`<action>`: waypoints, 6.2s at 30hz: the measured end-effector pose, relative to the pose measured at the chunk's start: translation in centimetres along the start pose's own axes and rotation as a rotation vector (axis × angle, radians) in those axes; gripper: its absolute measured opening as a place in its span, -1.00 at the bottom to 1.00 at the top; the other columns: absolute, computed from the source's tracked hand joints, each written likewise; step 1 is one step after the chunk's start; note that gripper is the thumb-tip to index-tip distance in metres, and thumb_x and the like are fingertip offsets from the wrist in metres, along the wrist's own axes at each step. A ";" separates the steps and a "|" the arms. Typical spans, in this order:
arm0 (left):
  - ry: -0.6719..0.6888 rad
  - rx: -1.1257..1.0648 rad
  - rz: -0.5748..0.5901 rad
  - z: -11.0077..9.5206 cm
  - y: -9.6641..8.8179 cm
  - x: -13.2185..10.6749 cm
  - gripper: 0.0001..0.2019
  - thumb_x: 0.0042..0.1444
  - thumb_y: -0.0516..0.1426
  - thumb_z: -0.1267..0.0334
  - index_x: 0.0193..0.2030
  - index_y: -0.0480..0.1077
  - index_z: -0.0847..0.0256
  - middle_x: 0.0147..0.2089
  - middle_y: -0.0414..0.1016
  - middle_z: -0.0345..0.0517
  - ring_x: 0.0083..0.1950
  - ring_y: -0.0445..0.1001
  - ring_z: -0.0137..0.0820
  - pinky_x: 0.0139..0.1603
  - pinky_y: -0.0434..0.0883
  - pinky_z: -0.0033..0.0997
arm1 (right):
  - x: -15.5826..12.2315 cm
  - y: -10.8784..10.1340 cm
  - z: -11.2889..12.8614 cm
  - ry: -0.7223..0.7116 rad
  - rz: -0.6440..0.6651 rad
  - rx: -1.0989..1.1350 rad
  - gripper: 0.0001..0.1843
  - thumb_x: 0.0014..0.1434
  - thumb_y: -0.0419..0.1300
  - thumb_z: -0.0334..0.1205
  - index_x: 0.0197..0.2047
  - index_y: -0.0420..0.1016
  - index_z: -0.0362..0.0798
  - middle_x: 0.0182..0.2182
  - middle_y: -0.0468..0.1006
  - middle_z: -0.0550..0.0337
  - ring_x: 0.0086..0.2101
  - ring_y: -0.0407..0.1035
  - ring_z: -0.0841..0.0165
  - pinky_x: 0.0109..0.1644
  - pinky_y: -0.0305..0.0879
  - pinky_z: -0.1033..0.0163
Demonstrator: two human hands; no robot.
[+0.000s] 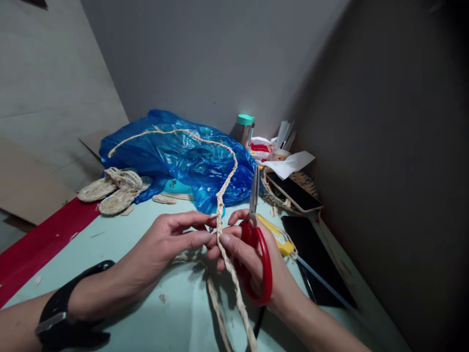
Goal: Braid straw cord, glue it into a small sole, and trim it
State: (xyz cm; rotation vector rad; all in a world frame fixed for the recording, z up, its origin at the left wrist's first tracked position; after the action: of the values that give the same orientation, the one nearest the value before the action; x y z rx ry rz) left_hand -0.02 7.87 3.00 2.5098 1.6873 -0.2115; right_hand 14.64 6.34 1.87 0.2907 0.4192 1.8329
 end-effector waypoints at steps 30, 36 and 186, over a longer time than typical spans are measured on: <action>-0.038 -0.231 -0.117 0.8 -0.7 -3.1 -0.74 -0.03 0.36 0.33 -0.15 0.69 0.06 0.12 0.62 -0.10 0.31 0.40 -0.04 0.26 0.39 -0.25 | -2.7 0.3 2.6 -0.897 -0.003 -2.100 -0.60 0.11 -0.02 -0.39 0.04 0.30 -0.18 -0.56 0.52 0.19 -0.56 0.43 0.31 -0.41 0.18 0.23; 0.025 -0.223 -0.052 0.6 -0.5 -2.9 -0.78 0.02 0.34 0.36 -0.17 0.70 0.06 0.06 0.64 -0.12 0.10 0.57 -0.12 0.11 0.50 -0.35 | -2.8 -0.3 3.1 -0.882 -0.078 -2.129 -0.62 0.13 0.04 -0.32 0.04 0.32 -0.18 -0.59 0.48 0.23 -0.58 0.41 0.30 -0.43 0.15 0.22; -0.117 -0.191 -0.397 1.9 -0.6 -3.4 -0.89 -0.19 0.41 0.31 -0.47 0.61 0.20 -0.54 0.48 -0.23 -0.41 0.42 -0.42 -0.33 0.37 -0.49 | -3.5 -0.5 1.9 -0.888 -0.059 -2.235 -0.72 0.15 -0.08 -0.58 -0.21 0.40 -0.20 -0.69 0.38 0.30 -0.75 0.29 0.39 -0.63 0.05 0.28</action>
State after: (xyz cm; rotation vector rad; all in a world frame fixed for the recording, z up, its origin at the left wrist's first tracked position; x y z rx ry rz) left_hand -2.00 4.67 1.77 1.9732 2.0319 -0.2124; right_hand 16.91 3.43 3.45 -0.4880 -2.0586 0.9671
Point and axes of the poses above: each hand's wrist, its own x-axis towards the middle knuckle, its own y-axis out of the palm, z = x × y, the point moved 5 cm from there along x, towards the middle knuckle
